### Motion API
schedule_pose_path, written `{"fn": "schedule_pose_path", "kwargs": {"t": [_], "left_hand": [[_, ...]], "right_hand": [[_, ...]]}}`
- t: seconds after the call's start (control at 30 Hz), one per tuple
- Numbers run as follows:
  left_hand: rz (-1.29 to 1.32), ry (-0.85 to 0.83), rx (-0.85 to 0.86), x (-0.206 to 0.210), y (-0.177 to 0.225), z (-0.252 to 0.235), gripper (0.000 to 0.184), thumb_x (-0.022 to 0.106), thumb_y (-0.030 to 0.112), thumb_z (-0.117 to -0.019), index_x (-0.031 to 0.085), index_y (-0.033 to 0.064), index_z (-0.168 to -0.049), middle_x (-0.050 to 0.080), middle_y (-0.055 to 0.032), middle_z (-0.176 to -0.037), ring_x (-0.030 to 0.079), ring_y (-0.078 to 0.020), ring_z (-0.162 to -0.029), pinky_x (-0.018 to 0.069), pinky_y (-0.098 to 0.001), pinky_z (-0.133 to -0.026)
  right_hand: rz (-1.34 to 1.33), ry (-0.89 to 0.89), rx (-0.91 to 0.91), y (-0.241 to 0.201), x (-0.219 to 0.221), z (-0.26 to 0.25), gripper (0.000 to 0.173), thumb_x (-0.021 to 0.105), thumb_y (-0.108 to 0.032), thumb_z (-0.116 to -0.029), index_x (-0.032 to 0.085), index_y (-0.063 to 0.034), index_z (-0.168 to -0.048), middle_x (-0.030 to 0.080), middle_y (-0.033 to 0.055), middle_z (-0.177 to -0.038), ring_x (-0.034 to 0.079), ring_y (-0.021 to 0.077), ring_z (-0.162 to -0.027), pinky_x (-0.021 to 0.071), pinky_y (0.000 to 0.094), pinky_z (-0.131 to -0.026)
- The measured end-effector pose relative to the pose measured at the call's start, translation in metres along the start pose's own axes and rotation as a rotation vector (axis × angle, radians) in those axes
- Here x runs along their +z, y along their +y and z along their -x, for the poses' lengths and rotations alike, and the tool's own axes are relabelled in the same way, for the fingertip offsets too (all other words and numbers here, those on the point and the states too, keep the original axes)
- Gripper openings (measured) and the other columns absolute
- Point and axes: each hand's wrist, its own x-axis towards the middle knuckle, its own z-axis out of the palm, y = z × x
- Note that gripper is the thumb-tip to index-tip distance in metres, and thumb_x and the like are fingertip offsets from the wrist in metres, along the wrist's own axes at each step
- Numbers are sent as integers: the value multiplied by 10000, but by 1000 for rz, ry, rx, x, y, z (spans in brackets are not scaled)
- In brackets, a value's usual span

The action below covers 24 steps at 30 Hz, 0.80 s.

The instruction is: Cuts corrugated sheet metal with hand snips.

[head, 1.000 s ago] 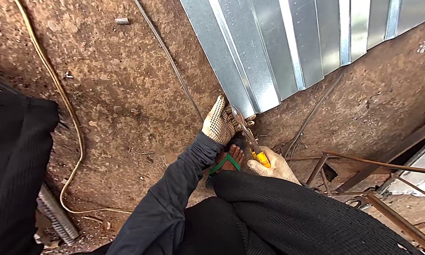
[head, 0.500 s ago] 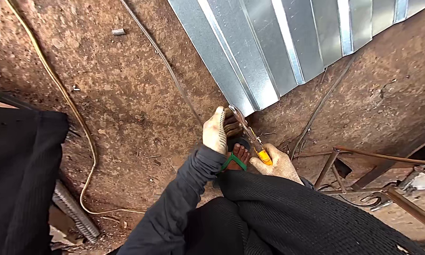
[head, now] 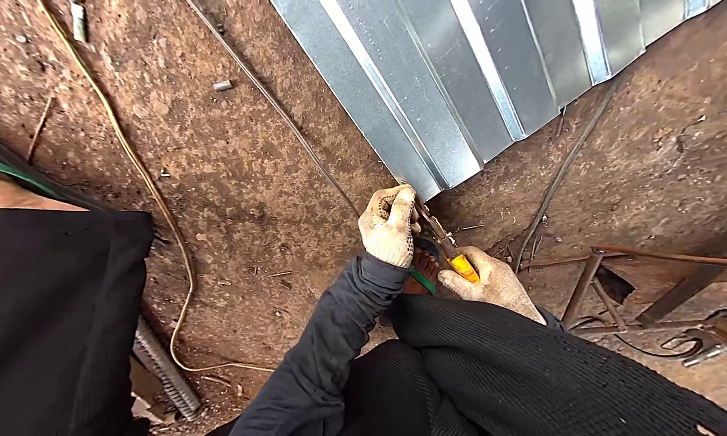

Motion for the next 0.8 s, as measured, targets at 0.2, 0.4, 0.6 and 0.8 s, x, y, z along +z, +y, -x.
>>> {"fn": "schedule_pose_path", "kwargs": {"t": [0.2,0.4,0.6,0.8], "left_hand": [[-18,-23,10,-1,-6,2,212,587,233,-1047,706,76,-1128,651,-75,-744,604,-167,-555,553,-324,-506],[-12,-44,8,-2,-10,1,211,574,251,-1056,698,95,-1128,633,-75,-734,586,-167,-544,540,-328,-493],[36,-59,3,-3,-8,2,221,550,244,-1065,687,93,-1149,621,-72,-715,578,-158,-540,536,-319,-497],[30,-58,34,-4,-8,-2,199,570,194,-1049,692,56,-1124,627,-79,-716,586,-163,-538,539,-324,-489]], "right_hand": [[-21,-84,11,-12,-11,-7,565,638,-605,-898,680,-147,-1226,699,5,-912,651,114,-786,555,391,-716],[-16,-105,16,-9,-9,-14,574,649,-613,-883,666,-147,-1217,685,7,-909,646,128,-795,555,403,-720],[9,-49,-63,4,3,-24,478,692,-507,-881,666,-102,-1134,678,45,-883,646,152,-776,552,407,-707],[-31,-167,25,-22,-17,-21,589,580,-676,-910,666,-166,-1192,661,-3,-883,630,126,-782,539,408,-707]]}}
